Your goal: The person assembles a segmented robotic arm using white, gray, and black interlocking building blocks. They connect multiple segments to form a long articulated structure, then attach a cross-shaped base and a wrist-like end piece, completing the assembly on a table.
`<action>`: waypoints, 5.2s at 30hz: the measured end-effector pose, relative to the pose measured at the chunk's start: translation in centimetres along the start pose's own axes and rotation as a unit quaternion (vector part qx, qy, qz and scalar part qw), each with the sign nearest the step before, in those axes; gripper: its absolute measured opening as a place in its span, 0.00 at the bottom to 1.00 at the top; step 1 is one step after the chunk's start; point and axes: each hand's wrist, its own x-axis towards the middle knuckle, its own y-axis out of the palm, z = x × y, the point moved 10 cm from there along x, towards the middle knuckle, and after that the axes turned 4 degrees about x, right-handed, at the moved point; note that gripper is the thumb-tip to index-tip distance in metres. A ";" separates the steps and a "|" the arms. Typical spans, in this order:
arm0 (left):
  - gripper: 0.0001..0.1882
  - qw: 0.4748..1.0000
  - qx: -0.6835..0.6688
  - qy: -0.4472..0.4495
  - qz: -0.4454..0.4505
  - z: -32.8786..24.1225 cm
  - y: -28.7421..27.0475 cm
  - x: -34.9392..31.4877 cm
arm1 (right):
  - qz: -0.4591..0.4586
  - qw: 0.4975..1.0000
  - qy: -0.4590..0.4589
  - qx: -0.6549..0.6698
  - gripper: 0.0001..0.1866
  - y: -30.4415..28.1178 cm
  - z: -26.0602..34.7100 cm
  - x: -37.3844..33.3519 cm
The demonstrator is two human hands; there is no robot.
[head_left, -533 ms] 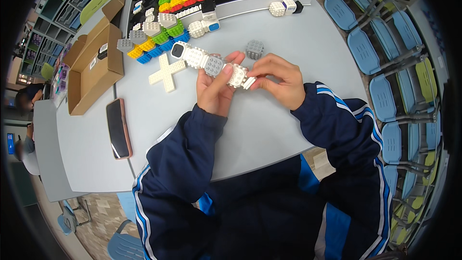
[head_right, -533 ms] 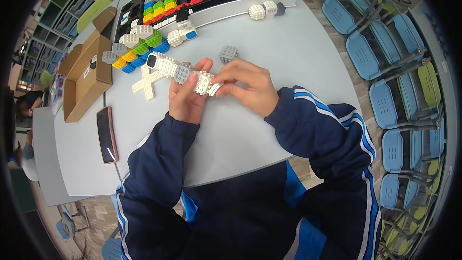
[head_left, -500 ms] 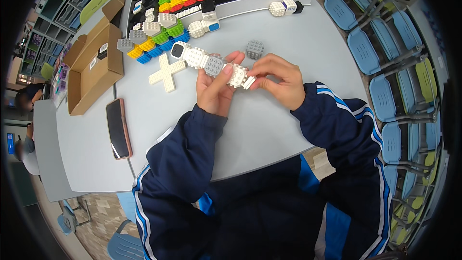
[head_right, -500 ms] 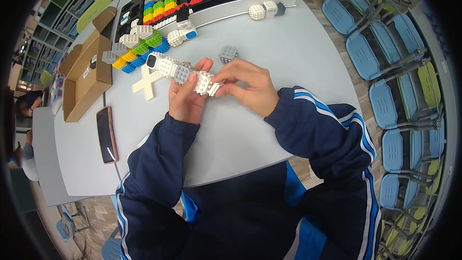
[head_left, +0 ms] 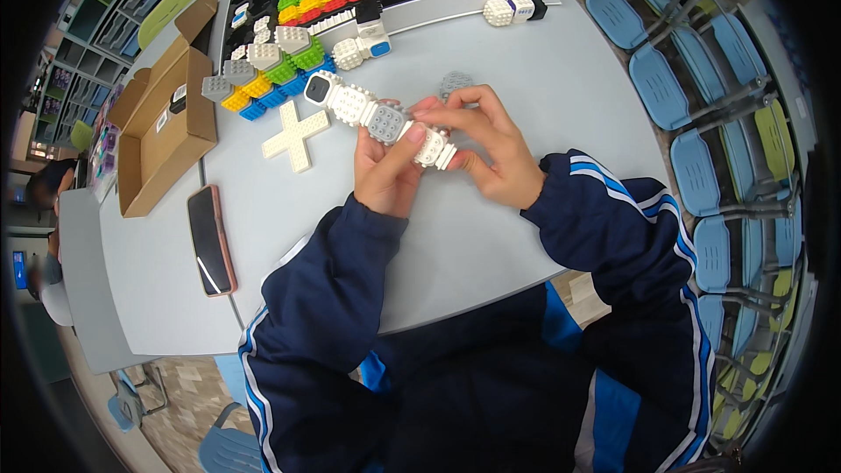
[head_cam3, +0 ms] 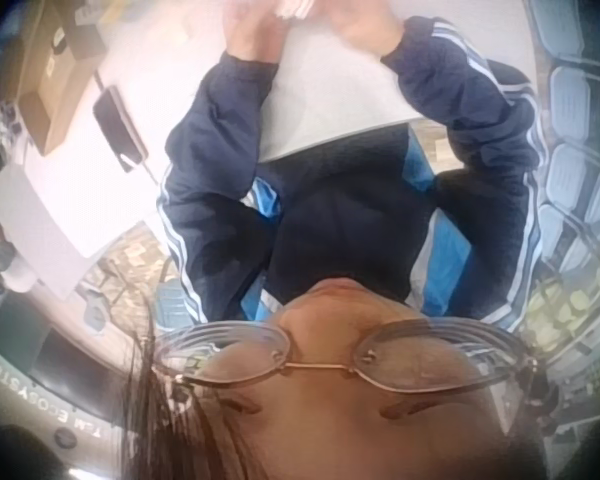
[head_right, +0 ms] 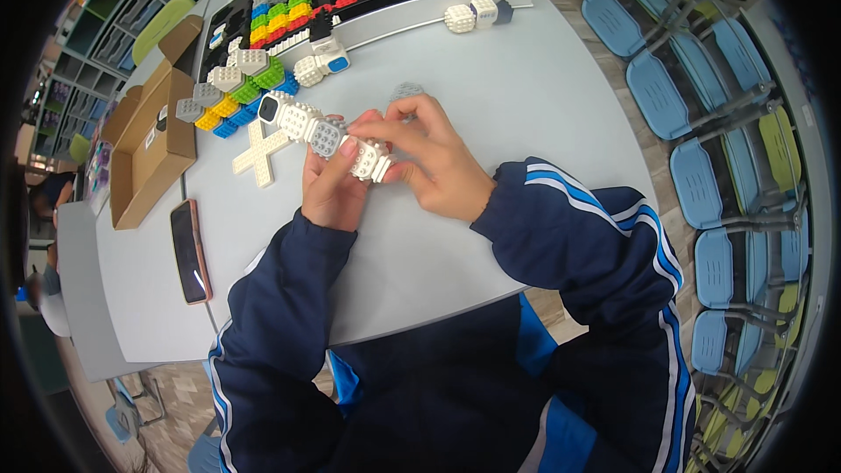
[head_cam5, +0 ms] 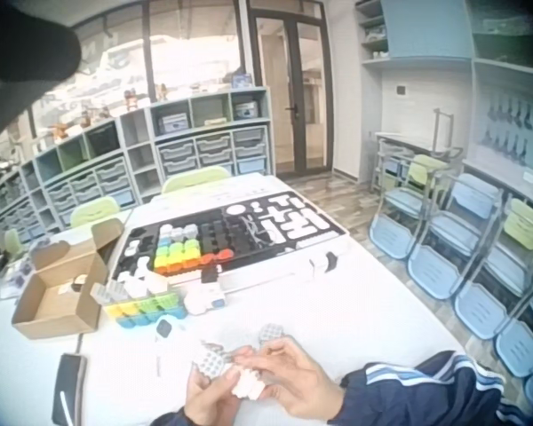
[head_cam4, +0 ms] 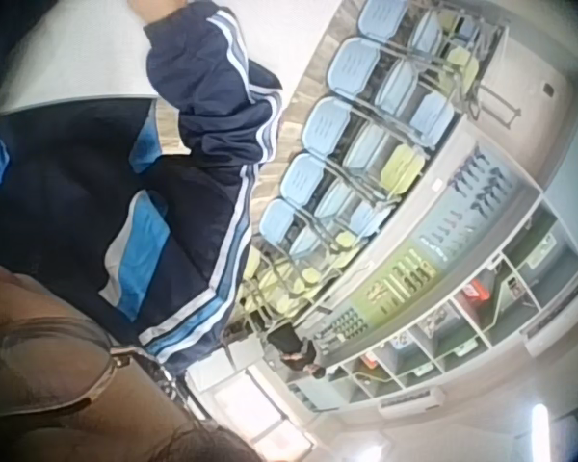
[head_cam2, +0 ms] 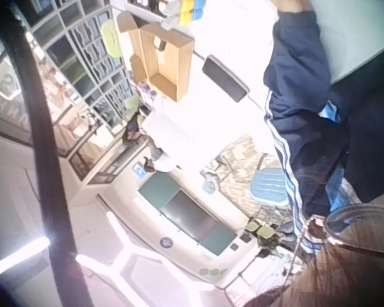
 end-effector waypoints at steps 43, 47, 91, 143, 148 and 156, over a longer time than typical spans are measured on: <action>0.30 0.993 0.114 0.029 0.002 -0.6 0.5 -0.4 | -0.003 0.999 -0.038 -0.029 0.31 -1.4 -0.3 1.5; 0.26 0.996 0.087 0.028 -0.015 -0.6 -0.1 -0.4 | -0.030 0.986 -0.068 -0.147 0.29 -3.0 0.9 2.1; 0.26 0.995 0.039 -0.001 -0.091 -0.7 -1.0 -0.1 | -0.061 0.994 -0.075 -0.052 0.26 -4.3 0.6 1.5; 0.23 0.971 0.174 0.105 -0.129 -2.0 -1.9 -0.7 | -0.046 0.990 -0.067 -0.116 0.41 -7.1 -2.1 2.4; 0.22 0.970 0.141 0.085 -0.177 -2.7 -3.6 -0.4 | -0.070 0.993 -0.056 -0.080 0.36 -8.3 -3.2 2.5; 0.26 0.962 0.226 0.066 -0.138 -2.3 -3.9 0.0 | 0.073 0.993 0.083 0.046 0.27 -1.3 -3.5 1.1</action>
